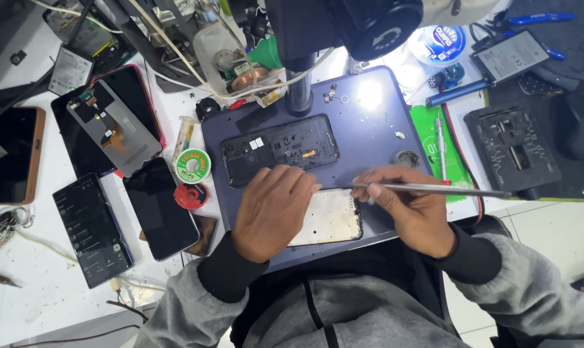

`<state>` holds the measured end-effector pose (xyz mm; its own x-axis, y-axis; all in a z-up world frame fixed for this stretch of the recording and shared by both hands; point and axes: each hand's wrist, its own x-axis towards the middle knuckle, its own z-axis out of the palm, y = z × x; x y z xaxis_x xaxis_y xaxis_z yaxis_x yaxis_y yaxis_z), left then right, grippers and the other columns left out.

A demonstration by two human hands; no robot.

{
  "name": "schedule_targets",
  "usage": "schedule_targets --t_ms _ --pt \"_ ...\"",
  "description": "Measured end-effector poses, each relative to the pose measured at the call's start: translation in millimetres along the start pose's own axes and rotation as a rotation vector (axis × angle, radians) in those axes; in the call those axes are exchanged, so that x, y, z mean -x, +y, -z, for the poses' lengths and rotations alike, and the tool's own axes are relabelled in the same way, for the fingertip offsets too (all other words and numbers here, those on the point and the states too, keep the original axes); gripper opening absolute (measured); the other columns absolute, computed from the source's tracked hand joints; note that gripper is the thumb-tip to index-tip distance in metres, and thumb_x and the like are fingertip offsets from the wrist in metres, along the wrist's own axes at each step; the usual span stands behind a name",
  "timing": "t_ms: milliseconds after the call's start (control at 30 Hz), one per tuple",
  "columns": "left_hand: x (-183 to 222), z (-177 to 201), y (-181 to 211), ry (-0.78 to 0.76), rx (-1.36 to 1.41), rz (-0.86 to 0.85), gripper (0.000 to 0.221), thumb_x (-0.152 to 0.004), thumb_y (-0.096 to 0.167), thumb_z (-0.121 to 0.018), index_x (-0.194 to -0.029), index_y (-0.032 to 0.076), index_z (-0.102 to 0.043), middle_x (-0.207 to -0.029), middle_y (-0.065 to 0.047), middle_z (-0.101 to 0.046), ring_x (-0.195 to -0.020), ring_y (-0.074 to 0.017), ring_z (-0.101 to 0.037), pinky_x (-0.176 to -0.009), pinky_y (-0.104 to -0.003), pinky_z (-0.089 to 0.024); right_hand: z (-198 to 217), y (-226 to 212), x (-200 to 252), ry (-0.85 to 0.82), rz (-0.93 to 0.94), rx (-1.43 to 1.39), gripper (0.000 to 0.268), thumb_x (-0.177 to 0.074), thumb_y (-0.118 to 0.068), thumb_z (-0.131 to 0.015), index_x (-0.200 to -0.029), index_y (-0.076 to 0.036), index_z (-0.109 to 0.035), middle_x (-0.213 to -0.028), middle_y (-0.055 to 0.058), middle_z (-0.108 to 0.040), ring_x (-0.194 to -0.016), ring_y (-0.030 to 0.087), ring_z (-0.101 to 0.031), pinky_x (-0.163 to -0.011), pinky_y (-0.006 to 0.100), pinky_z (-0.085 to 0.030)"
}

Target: Assembling the internal components of a mobile phone on a repair bench using precision tools.

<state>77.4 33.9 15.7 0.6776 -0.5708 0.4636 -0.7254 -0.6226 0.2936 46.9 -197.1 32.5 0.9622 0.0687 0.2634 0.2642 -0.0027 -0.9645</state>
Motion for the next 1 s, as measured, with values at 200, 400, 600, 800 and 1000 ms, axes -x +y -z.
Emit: schedule_targets --t_ms 200,400,600,800,1000 --pt "1 42 20 -0.134 0.209 0.024 0.061 -0.081 0.047 -0.083 -0.115 -0.001 -0.067 -0.094 -0.023 -0.064 -0.095 -0.0446 -0.068 -0.069 -0.047 -0.048 5 1 -5 0.047 -0.043 -0.015 0.016 -0.098 -0.003 -0.063 -0.102 0.012 -0.067 -0.091 0.027 -0.075 -0.078 0.029 -0.076 -0.07 0.04 -0.064" --pt "15 27 29 -0.096 -0.059 0.078 0.068 -0.082 0.059 -0.08 -0.124 0.008 -0.065 -0.113 -0.01 -0.063 -0.098 -0.0314 -0.06 -0.078 -0.044 -0.045 11 -6 -3 0.032 -0.033 0.15 0.019 -0.099 -0.012 -0.065 -0.112 0.001 -0.068 -0.102 0.016 -0.078 -0.086 0.021 -0.078 -0.074 0.026 -0.063" --pt "14 18 39 -0.032 -0.183 0.19 0.078 -0.081 0.067 -0.078 -0.129 0.007 -0.065 -0.109 -0.009 -0.062 -0.093 -0.0312 -0.058 -0.078 -0.045 -0.045 10 -7 2 -0.013 0.042 0.352 0.014 -0.097 -0.011 -0.069 -0.107 -0.003 -0.075 -0.096 0.01 -0.079 -0.078 0.015 -0.074 -0.072 0.025 -0.062" --pt "16 13 38 -0.101 -0.199 0.188 0.084 -0.083 0.068 -0.075 -0.139 0.007 -0.061 -0.114 -0.011 -0.059 -0.096 -0.0325 -0.056 -0.081 -0.047 -0.046 -4 -10 6 0.012 0.166 0.474 0.012 -0.098 -0.008 -0.067 -0.101 0.0 -0.074 -0.1 0.012 -0.078 -0.088 0.019 -0.076 -0.081 0.028 -0.059" --pt "18 11 36 -0.113 -0.198 0.184 0.084 -0.089 0.07 -0.068 -0.142 0.006 -0.059 -0.119 -0.012 -0.059 -0.101 -0.0332 -0.056 -0.085 -0.048 -0.047 -4 -9 6 -0.041 0.184 0.585 0.015 -0.1 -0.01 -0.065 -0.108 -0.001 -0.073 -0.104 0.011 -0.078 -0.092 0.021 -0.077 -0.083 0.029 -0.059"
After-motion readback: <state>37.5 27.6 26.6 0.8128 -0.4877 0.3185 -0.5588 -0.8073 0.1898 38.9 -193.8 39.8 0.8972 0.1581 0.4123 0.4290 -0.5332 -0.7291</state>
